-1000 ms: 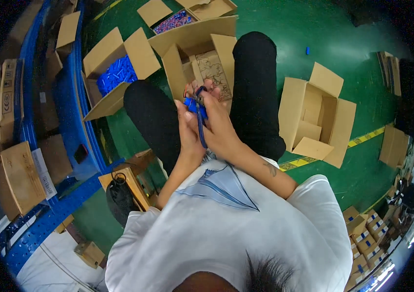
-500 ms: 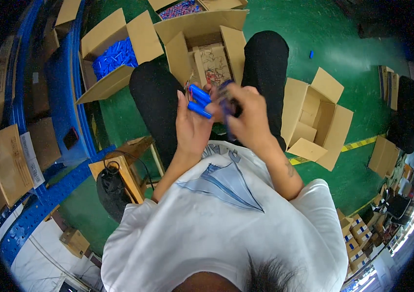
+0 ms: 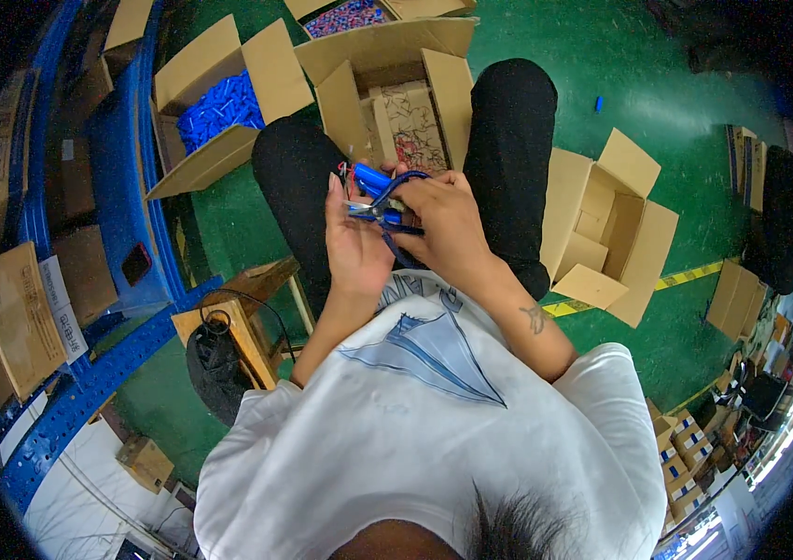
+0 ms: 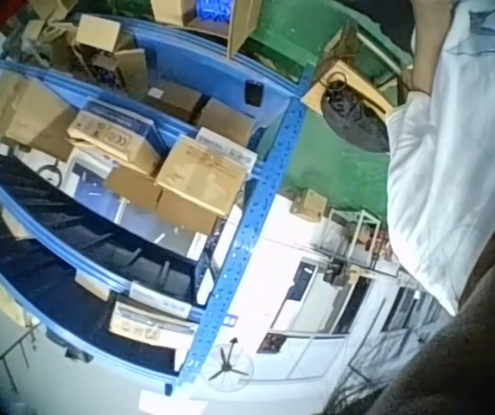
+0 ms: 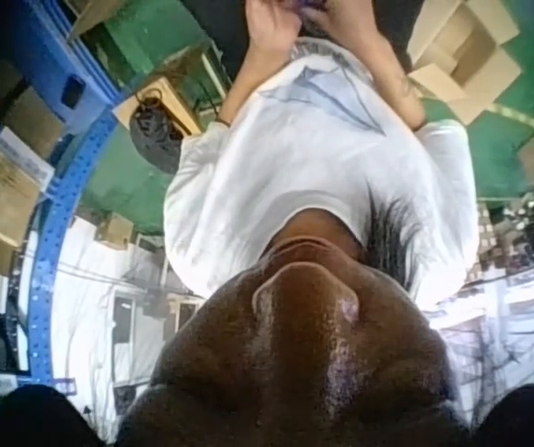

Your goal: The person assembles electronic components by cutting and stripping wires with pliers and wire cutters.

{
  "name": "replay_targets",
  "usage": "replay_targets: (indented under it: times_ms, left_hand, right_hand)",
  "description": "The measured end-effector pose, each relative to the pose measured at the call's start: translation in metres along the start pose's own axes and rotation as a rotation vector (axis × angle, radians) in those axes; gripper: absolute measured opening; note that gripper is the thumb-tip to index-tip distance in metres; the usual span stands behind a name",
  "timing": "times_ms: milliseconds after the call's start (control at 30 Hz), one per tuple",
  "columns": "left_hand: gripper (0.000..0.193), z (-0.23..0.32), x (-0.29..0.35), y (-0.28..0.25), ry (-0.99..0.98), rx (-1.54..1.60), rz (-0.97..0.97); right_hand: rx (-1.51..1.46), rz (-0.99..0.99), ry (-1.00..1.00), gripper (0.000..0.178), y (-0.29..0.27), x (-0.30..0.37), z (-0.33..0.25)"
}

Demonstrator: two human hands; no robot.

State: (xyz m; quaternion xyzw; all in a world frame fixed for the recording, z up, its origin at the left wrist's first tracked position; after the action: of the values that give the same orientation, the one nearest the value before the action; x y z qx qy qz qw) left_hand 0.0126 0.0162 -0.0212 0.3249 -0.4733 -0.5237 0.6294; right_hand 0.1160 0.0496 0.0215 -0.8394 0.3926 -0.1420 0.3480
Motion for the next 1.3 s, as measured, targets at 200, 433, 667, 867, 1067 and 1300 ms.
replay_targets:
  times_ms: [200, 433, 667, 867, 1067, 1300]
  left_hand:
    - [0.03, 0.013, -0.009, -0.01, 0.029, 0.165, -0.018]
    - [0.029, 0.019, -0.005, -0.007, -0.107, -0.314, -0.147]
    - [0.032, 0.031, -0.003, 0.025, 0.029, -0.643, -0.318]
    - [0.025, 0.037, -0.005, 0.021, 0.218, -0.871, -0.322]
    - [0.024, 0.042, -0.002, 0.019, 0.186, -0.964, -0.191]
    - [0.024, 0.038, 0.006, 0.026, 0.272, -1.104, -0.238]
  right_hand:
    - [-0.959, 0.004, 0.353, 0.021, -0.005, 0.007, 0.021]
    - [-1.167, -0.129, 0.171, 0.032, -0.005, 0.001, 0.021]
    - [-1.242, -0.291, 0.166, 0.037, 0.006, -0.003, 0.028]
    - [-0.969, -0.137, 0.208, 0.025, -0.001, -0.01, 0.022]
    - [-0.436, 0.156, 0.065, 0.023, -0.034, -0.014, -0.003]
    - [-0.17, 0.241, -0.241, 0.023, -0.042, -0.02, -0.015]
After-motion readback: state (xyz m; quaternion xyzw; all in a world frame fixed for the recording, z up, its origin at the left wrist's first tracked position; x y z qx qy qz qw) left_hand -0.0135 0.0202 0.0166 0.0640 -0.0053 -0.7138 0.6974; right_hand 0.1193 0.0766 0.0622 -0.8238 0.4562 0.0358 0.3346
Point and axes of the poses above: each hand's wrist, its own x-axis away from the middle knuckle, its own y-axis out of the palm, z = x × y, the point moved 3 cm from there along -x, towards the middle knuckle, and after that the axes turned 12 degrees about -z, right-handed, at the moved point
